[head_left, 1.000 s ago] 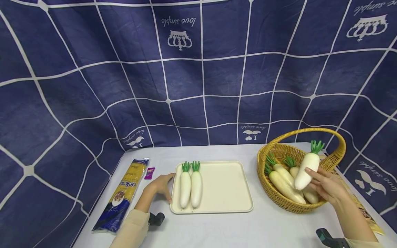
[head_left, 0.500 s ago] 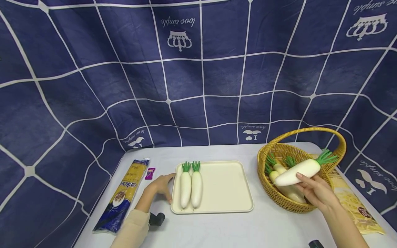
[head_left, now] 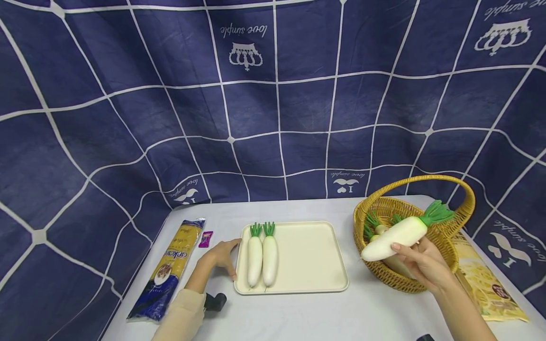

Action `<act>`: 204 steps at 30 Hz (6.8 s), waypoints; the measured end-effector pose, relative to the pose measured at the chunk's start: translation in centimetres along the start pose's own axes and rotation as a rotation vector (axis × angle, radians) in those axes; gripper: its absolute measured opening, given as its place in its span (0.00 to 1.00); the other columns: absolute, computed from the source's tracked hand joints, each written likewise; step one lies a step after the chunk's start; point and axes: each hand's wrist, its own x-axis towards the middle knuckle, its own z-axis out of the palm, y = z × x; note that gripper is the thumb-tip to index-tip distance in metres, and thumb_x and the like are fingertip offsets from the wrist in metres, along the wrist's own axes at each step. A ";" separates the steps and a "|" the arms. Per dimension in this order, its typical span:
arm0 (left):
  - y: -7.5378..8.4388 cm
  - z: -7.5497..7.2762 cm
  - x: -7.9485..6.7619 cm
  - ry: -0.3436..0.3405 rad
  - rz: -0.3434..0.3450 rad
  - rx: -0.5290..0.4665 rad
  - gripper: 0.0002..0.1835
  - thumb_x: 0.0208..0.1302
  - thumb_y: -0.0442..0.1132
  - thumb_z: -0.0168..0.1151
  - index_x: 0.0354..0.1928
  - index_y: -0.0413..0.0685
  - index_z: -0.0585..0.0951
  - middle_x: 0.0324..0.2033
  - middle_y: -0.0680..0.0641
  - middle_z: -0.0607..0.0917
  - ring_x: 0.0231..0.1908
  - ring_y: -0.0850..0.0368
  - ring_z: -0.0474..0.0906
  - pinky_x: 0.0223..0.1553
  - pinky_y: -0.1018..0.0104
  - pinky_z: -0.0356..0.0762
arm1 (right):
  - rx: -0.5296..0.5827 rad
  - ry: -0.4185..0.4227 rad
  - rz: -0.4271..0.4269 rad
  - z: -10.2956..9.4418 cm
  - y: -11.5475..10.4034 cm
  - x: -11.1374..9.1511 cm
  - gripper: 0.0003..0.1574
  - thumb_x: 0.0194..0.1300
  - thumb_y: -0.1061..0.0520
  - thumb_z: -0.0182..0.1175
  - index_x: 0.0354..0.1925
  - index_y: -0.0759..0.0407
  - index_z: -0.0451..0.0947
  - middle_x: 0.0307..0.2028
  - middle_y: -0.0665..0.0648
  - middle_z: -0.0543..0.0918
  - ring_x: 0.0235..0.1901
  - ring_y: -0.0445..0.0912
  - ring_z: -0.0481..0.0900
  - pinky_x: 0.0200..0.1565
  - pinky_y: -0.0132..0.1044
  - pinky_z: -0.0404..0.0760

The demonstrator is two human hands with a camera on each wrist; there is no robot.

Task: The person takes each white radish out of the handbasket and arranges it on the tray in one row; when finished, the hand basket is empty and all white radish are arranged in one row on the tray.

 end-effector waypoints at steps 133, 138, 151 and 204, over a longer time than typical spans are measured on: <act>-0.3 0.2 0.0 0.024 0.018 -0.010 0.59 0.17 0.35 0.83 0.64 0.38 0.68 0.57 0.34 0.74 0.59 0.31 0.65 0.60 0.39 0.64 | -0.696 -0.065 0.432 16.2 14.7 10.4 0.28 0.53 0.54 0.69 0.41 0.77 0.74 0.20 0.59 0.80 0.13 0.41 0.78 0.22 0.36 0.84; -0.3 0.3 0.1 0.020 0.017 -0.013 0.59 0.17 0.35 0.83 0.64 0.38 0.68 0.58 0.34 0.74 0.60 0.31 0.65 0.61 0.39 0.64 | -0.678 -0.056 0.453 16.4 14.7 10.4 0.27 0.53 0.55 0.69 0.41 0.76 0.74 0.21 0.60 0.81 0.15 0.43 0.80 0.23 0.36 0.84; -0.3 0.3 0.2 0.018 0.020 -0.012 0.60 0.17 0.36 0.84 0.64 0.38 0.67 0.58 0.33 0.73 0.59 0.32 0.66 0.61 0.40 0.65 | -0.671 -0.051 0.436 16.1 14.5 10.2 0.29 0.52 0.56 0.70 0.42 0.78 0.73 0.19 0.58 0.80 0.12 0.41 0.78 0.21 0.35 0.84; -0.1 0.0 0.0 0.023 0.029 -0.010 0.59 0.18 0.35 0.83 0.64 0.37 0.67 0.58 0.32 0.73 0.59 0.30 0.65 0.61 0.39 0.64 | -0.782 -0.126 0.337 13.7 11.6 8.2 0.35 0.57 0.51 0.65 0.53 0.77 0.71 0.29 0.60 0.81 0.23 0.47 0.80 0.29 0.40 0.84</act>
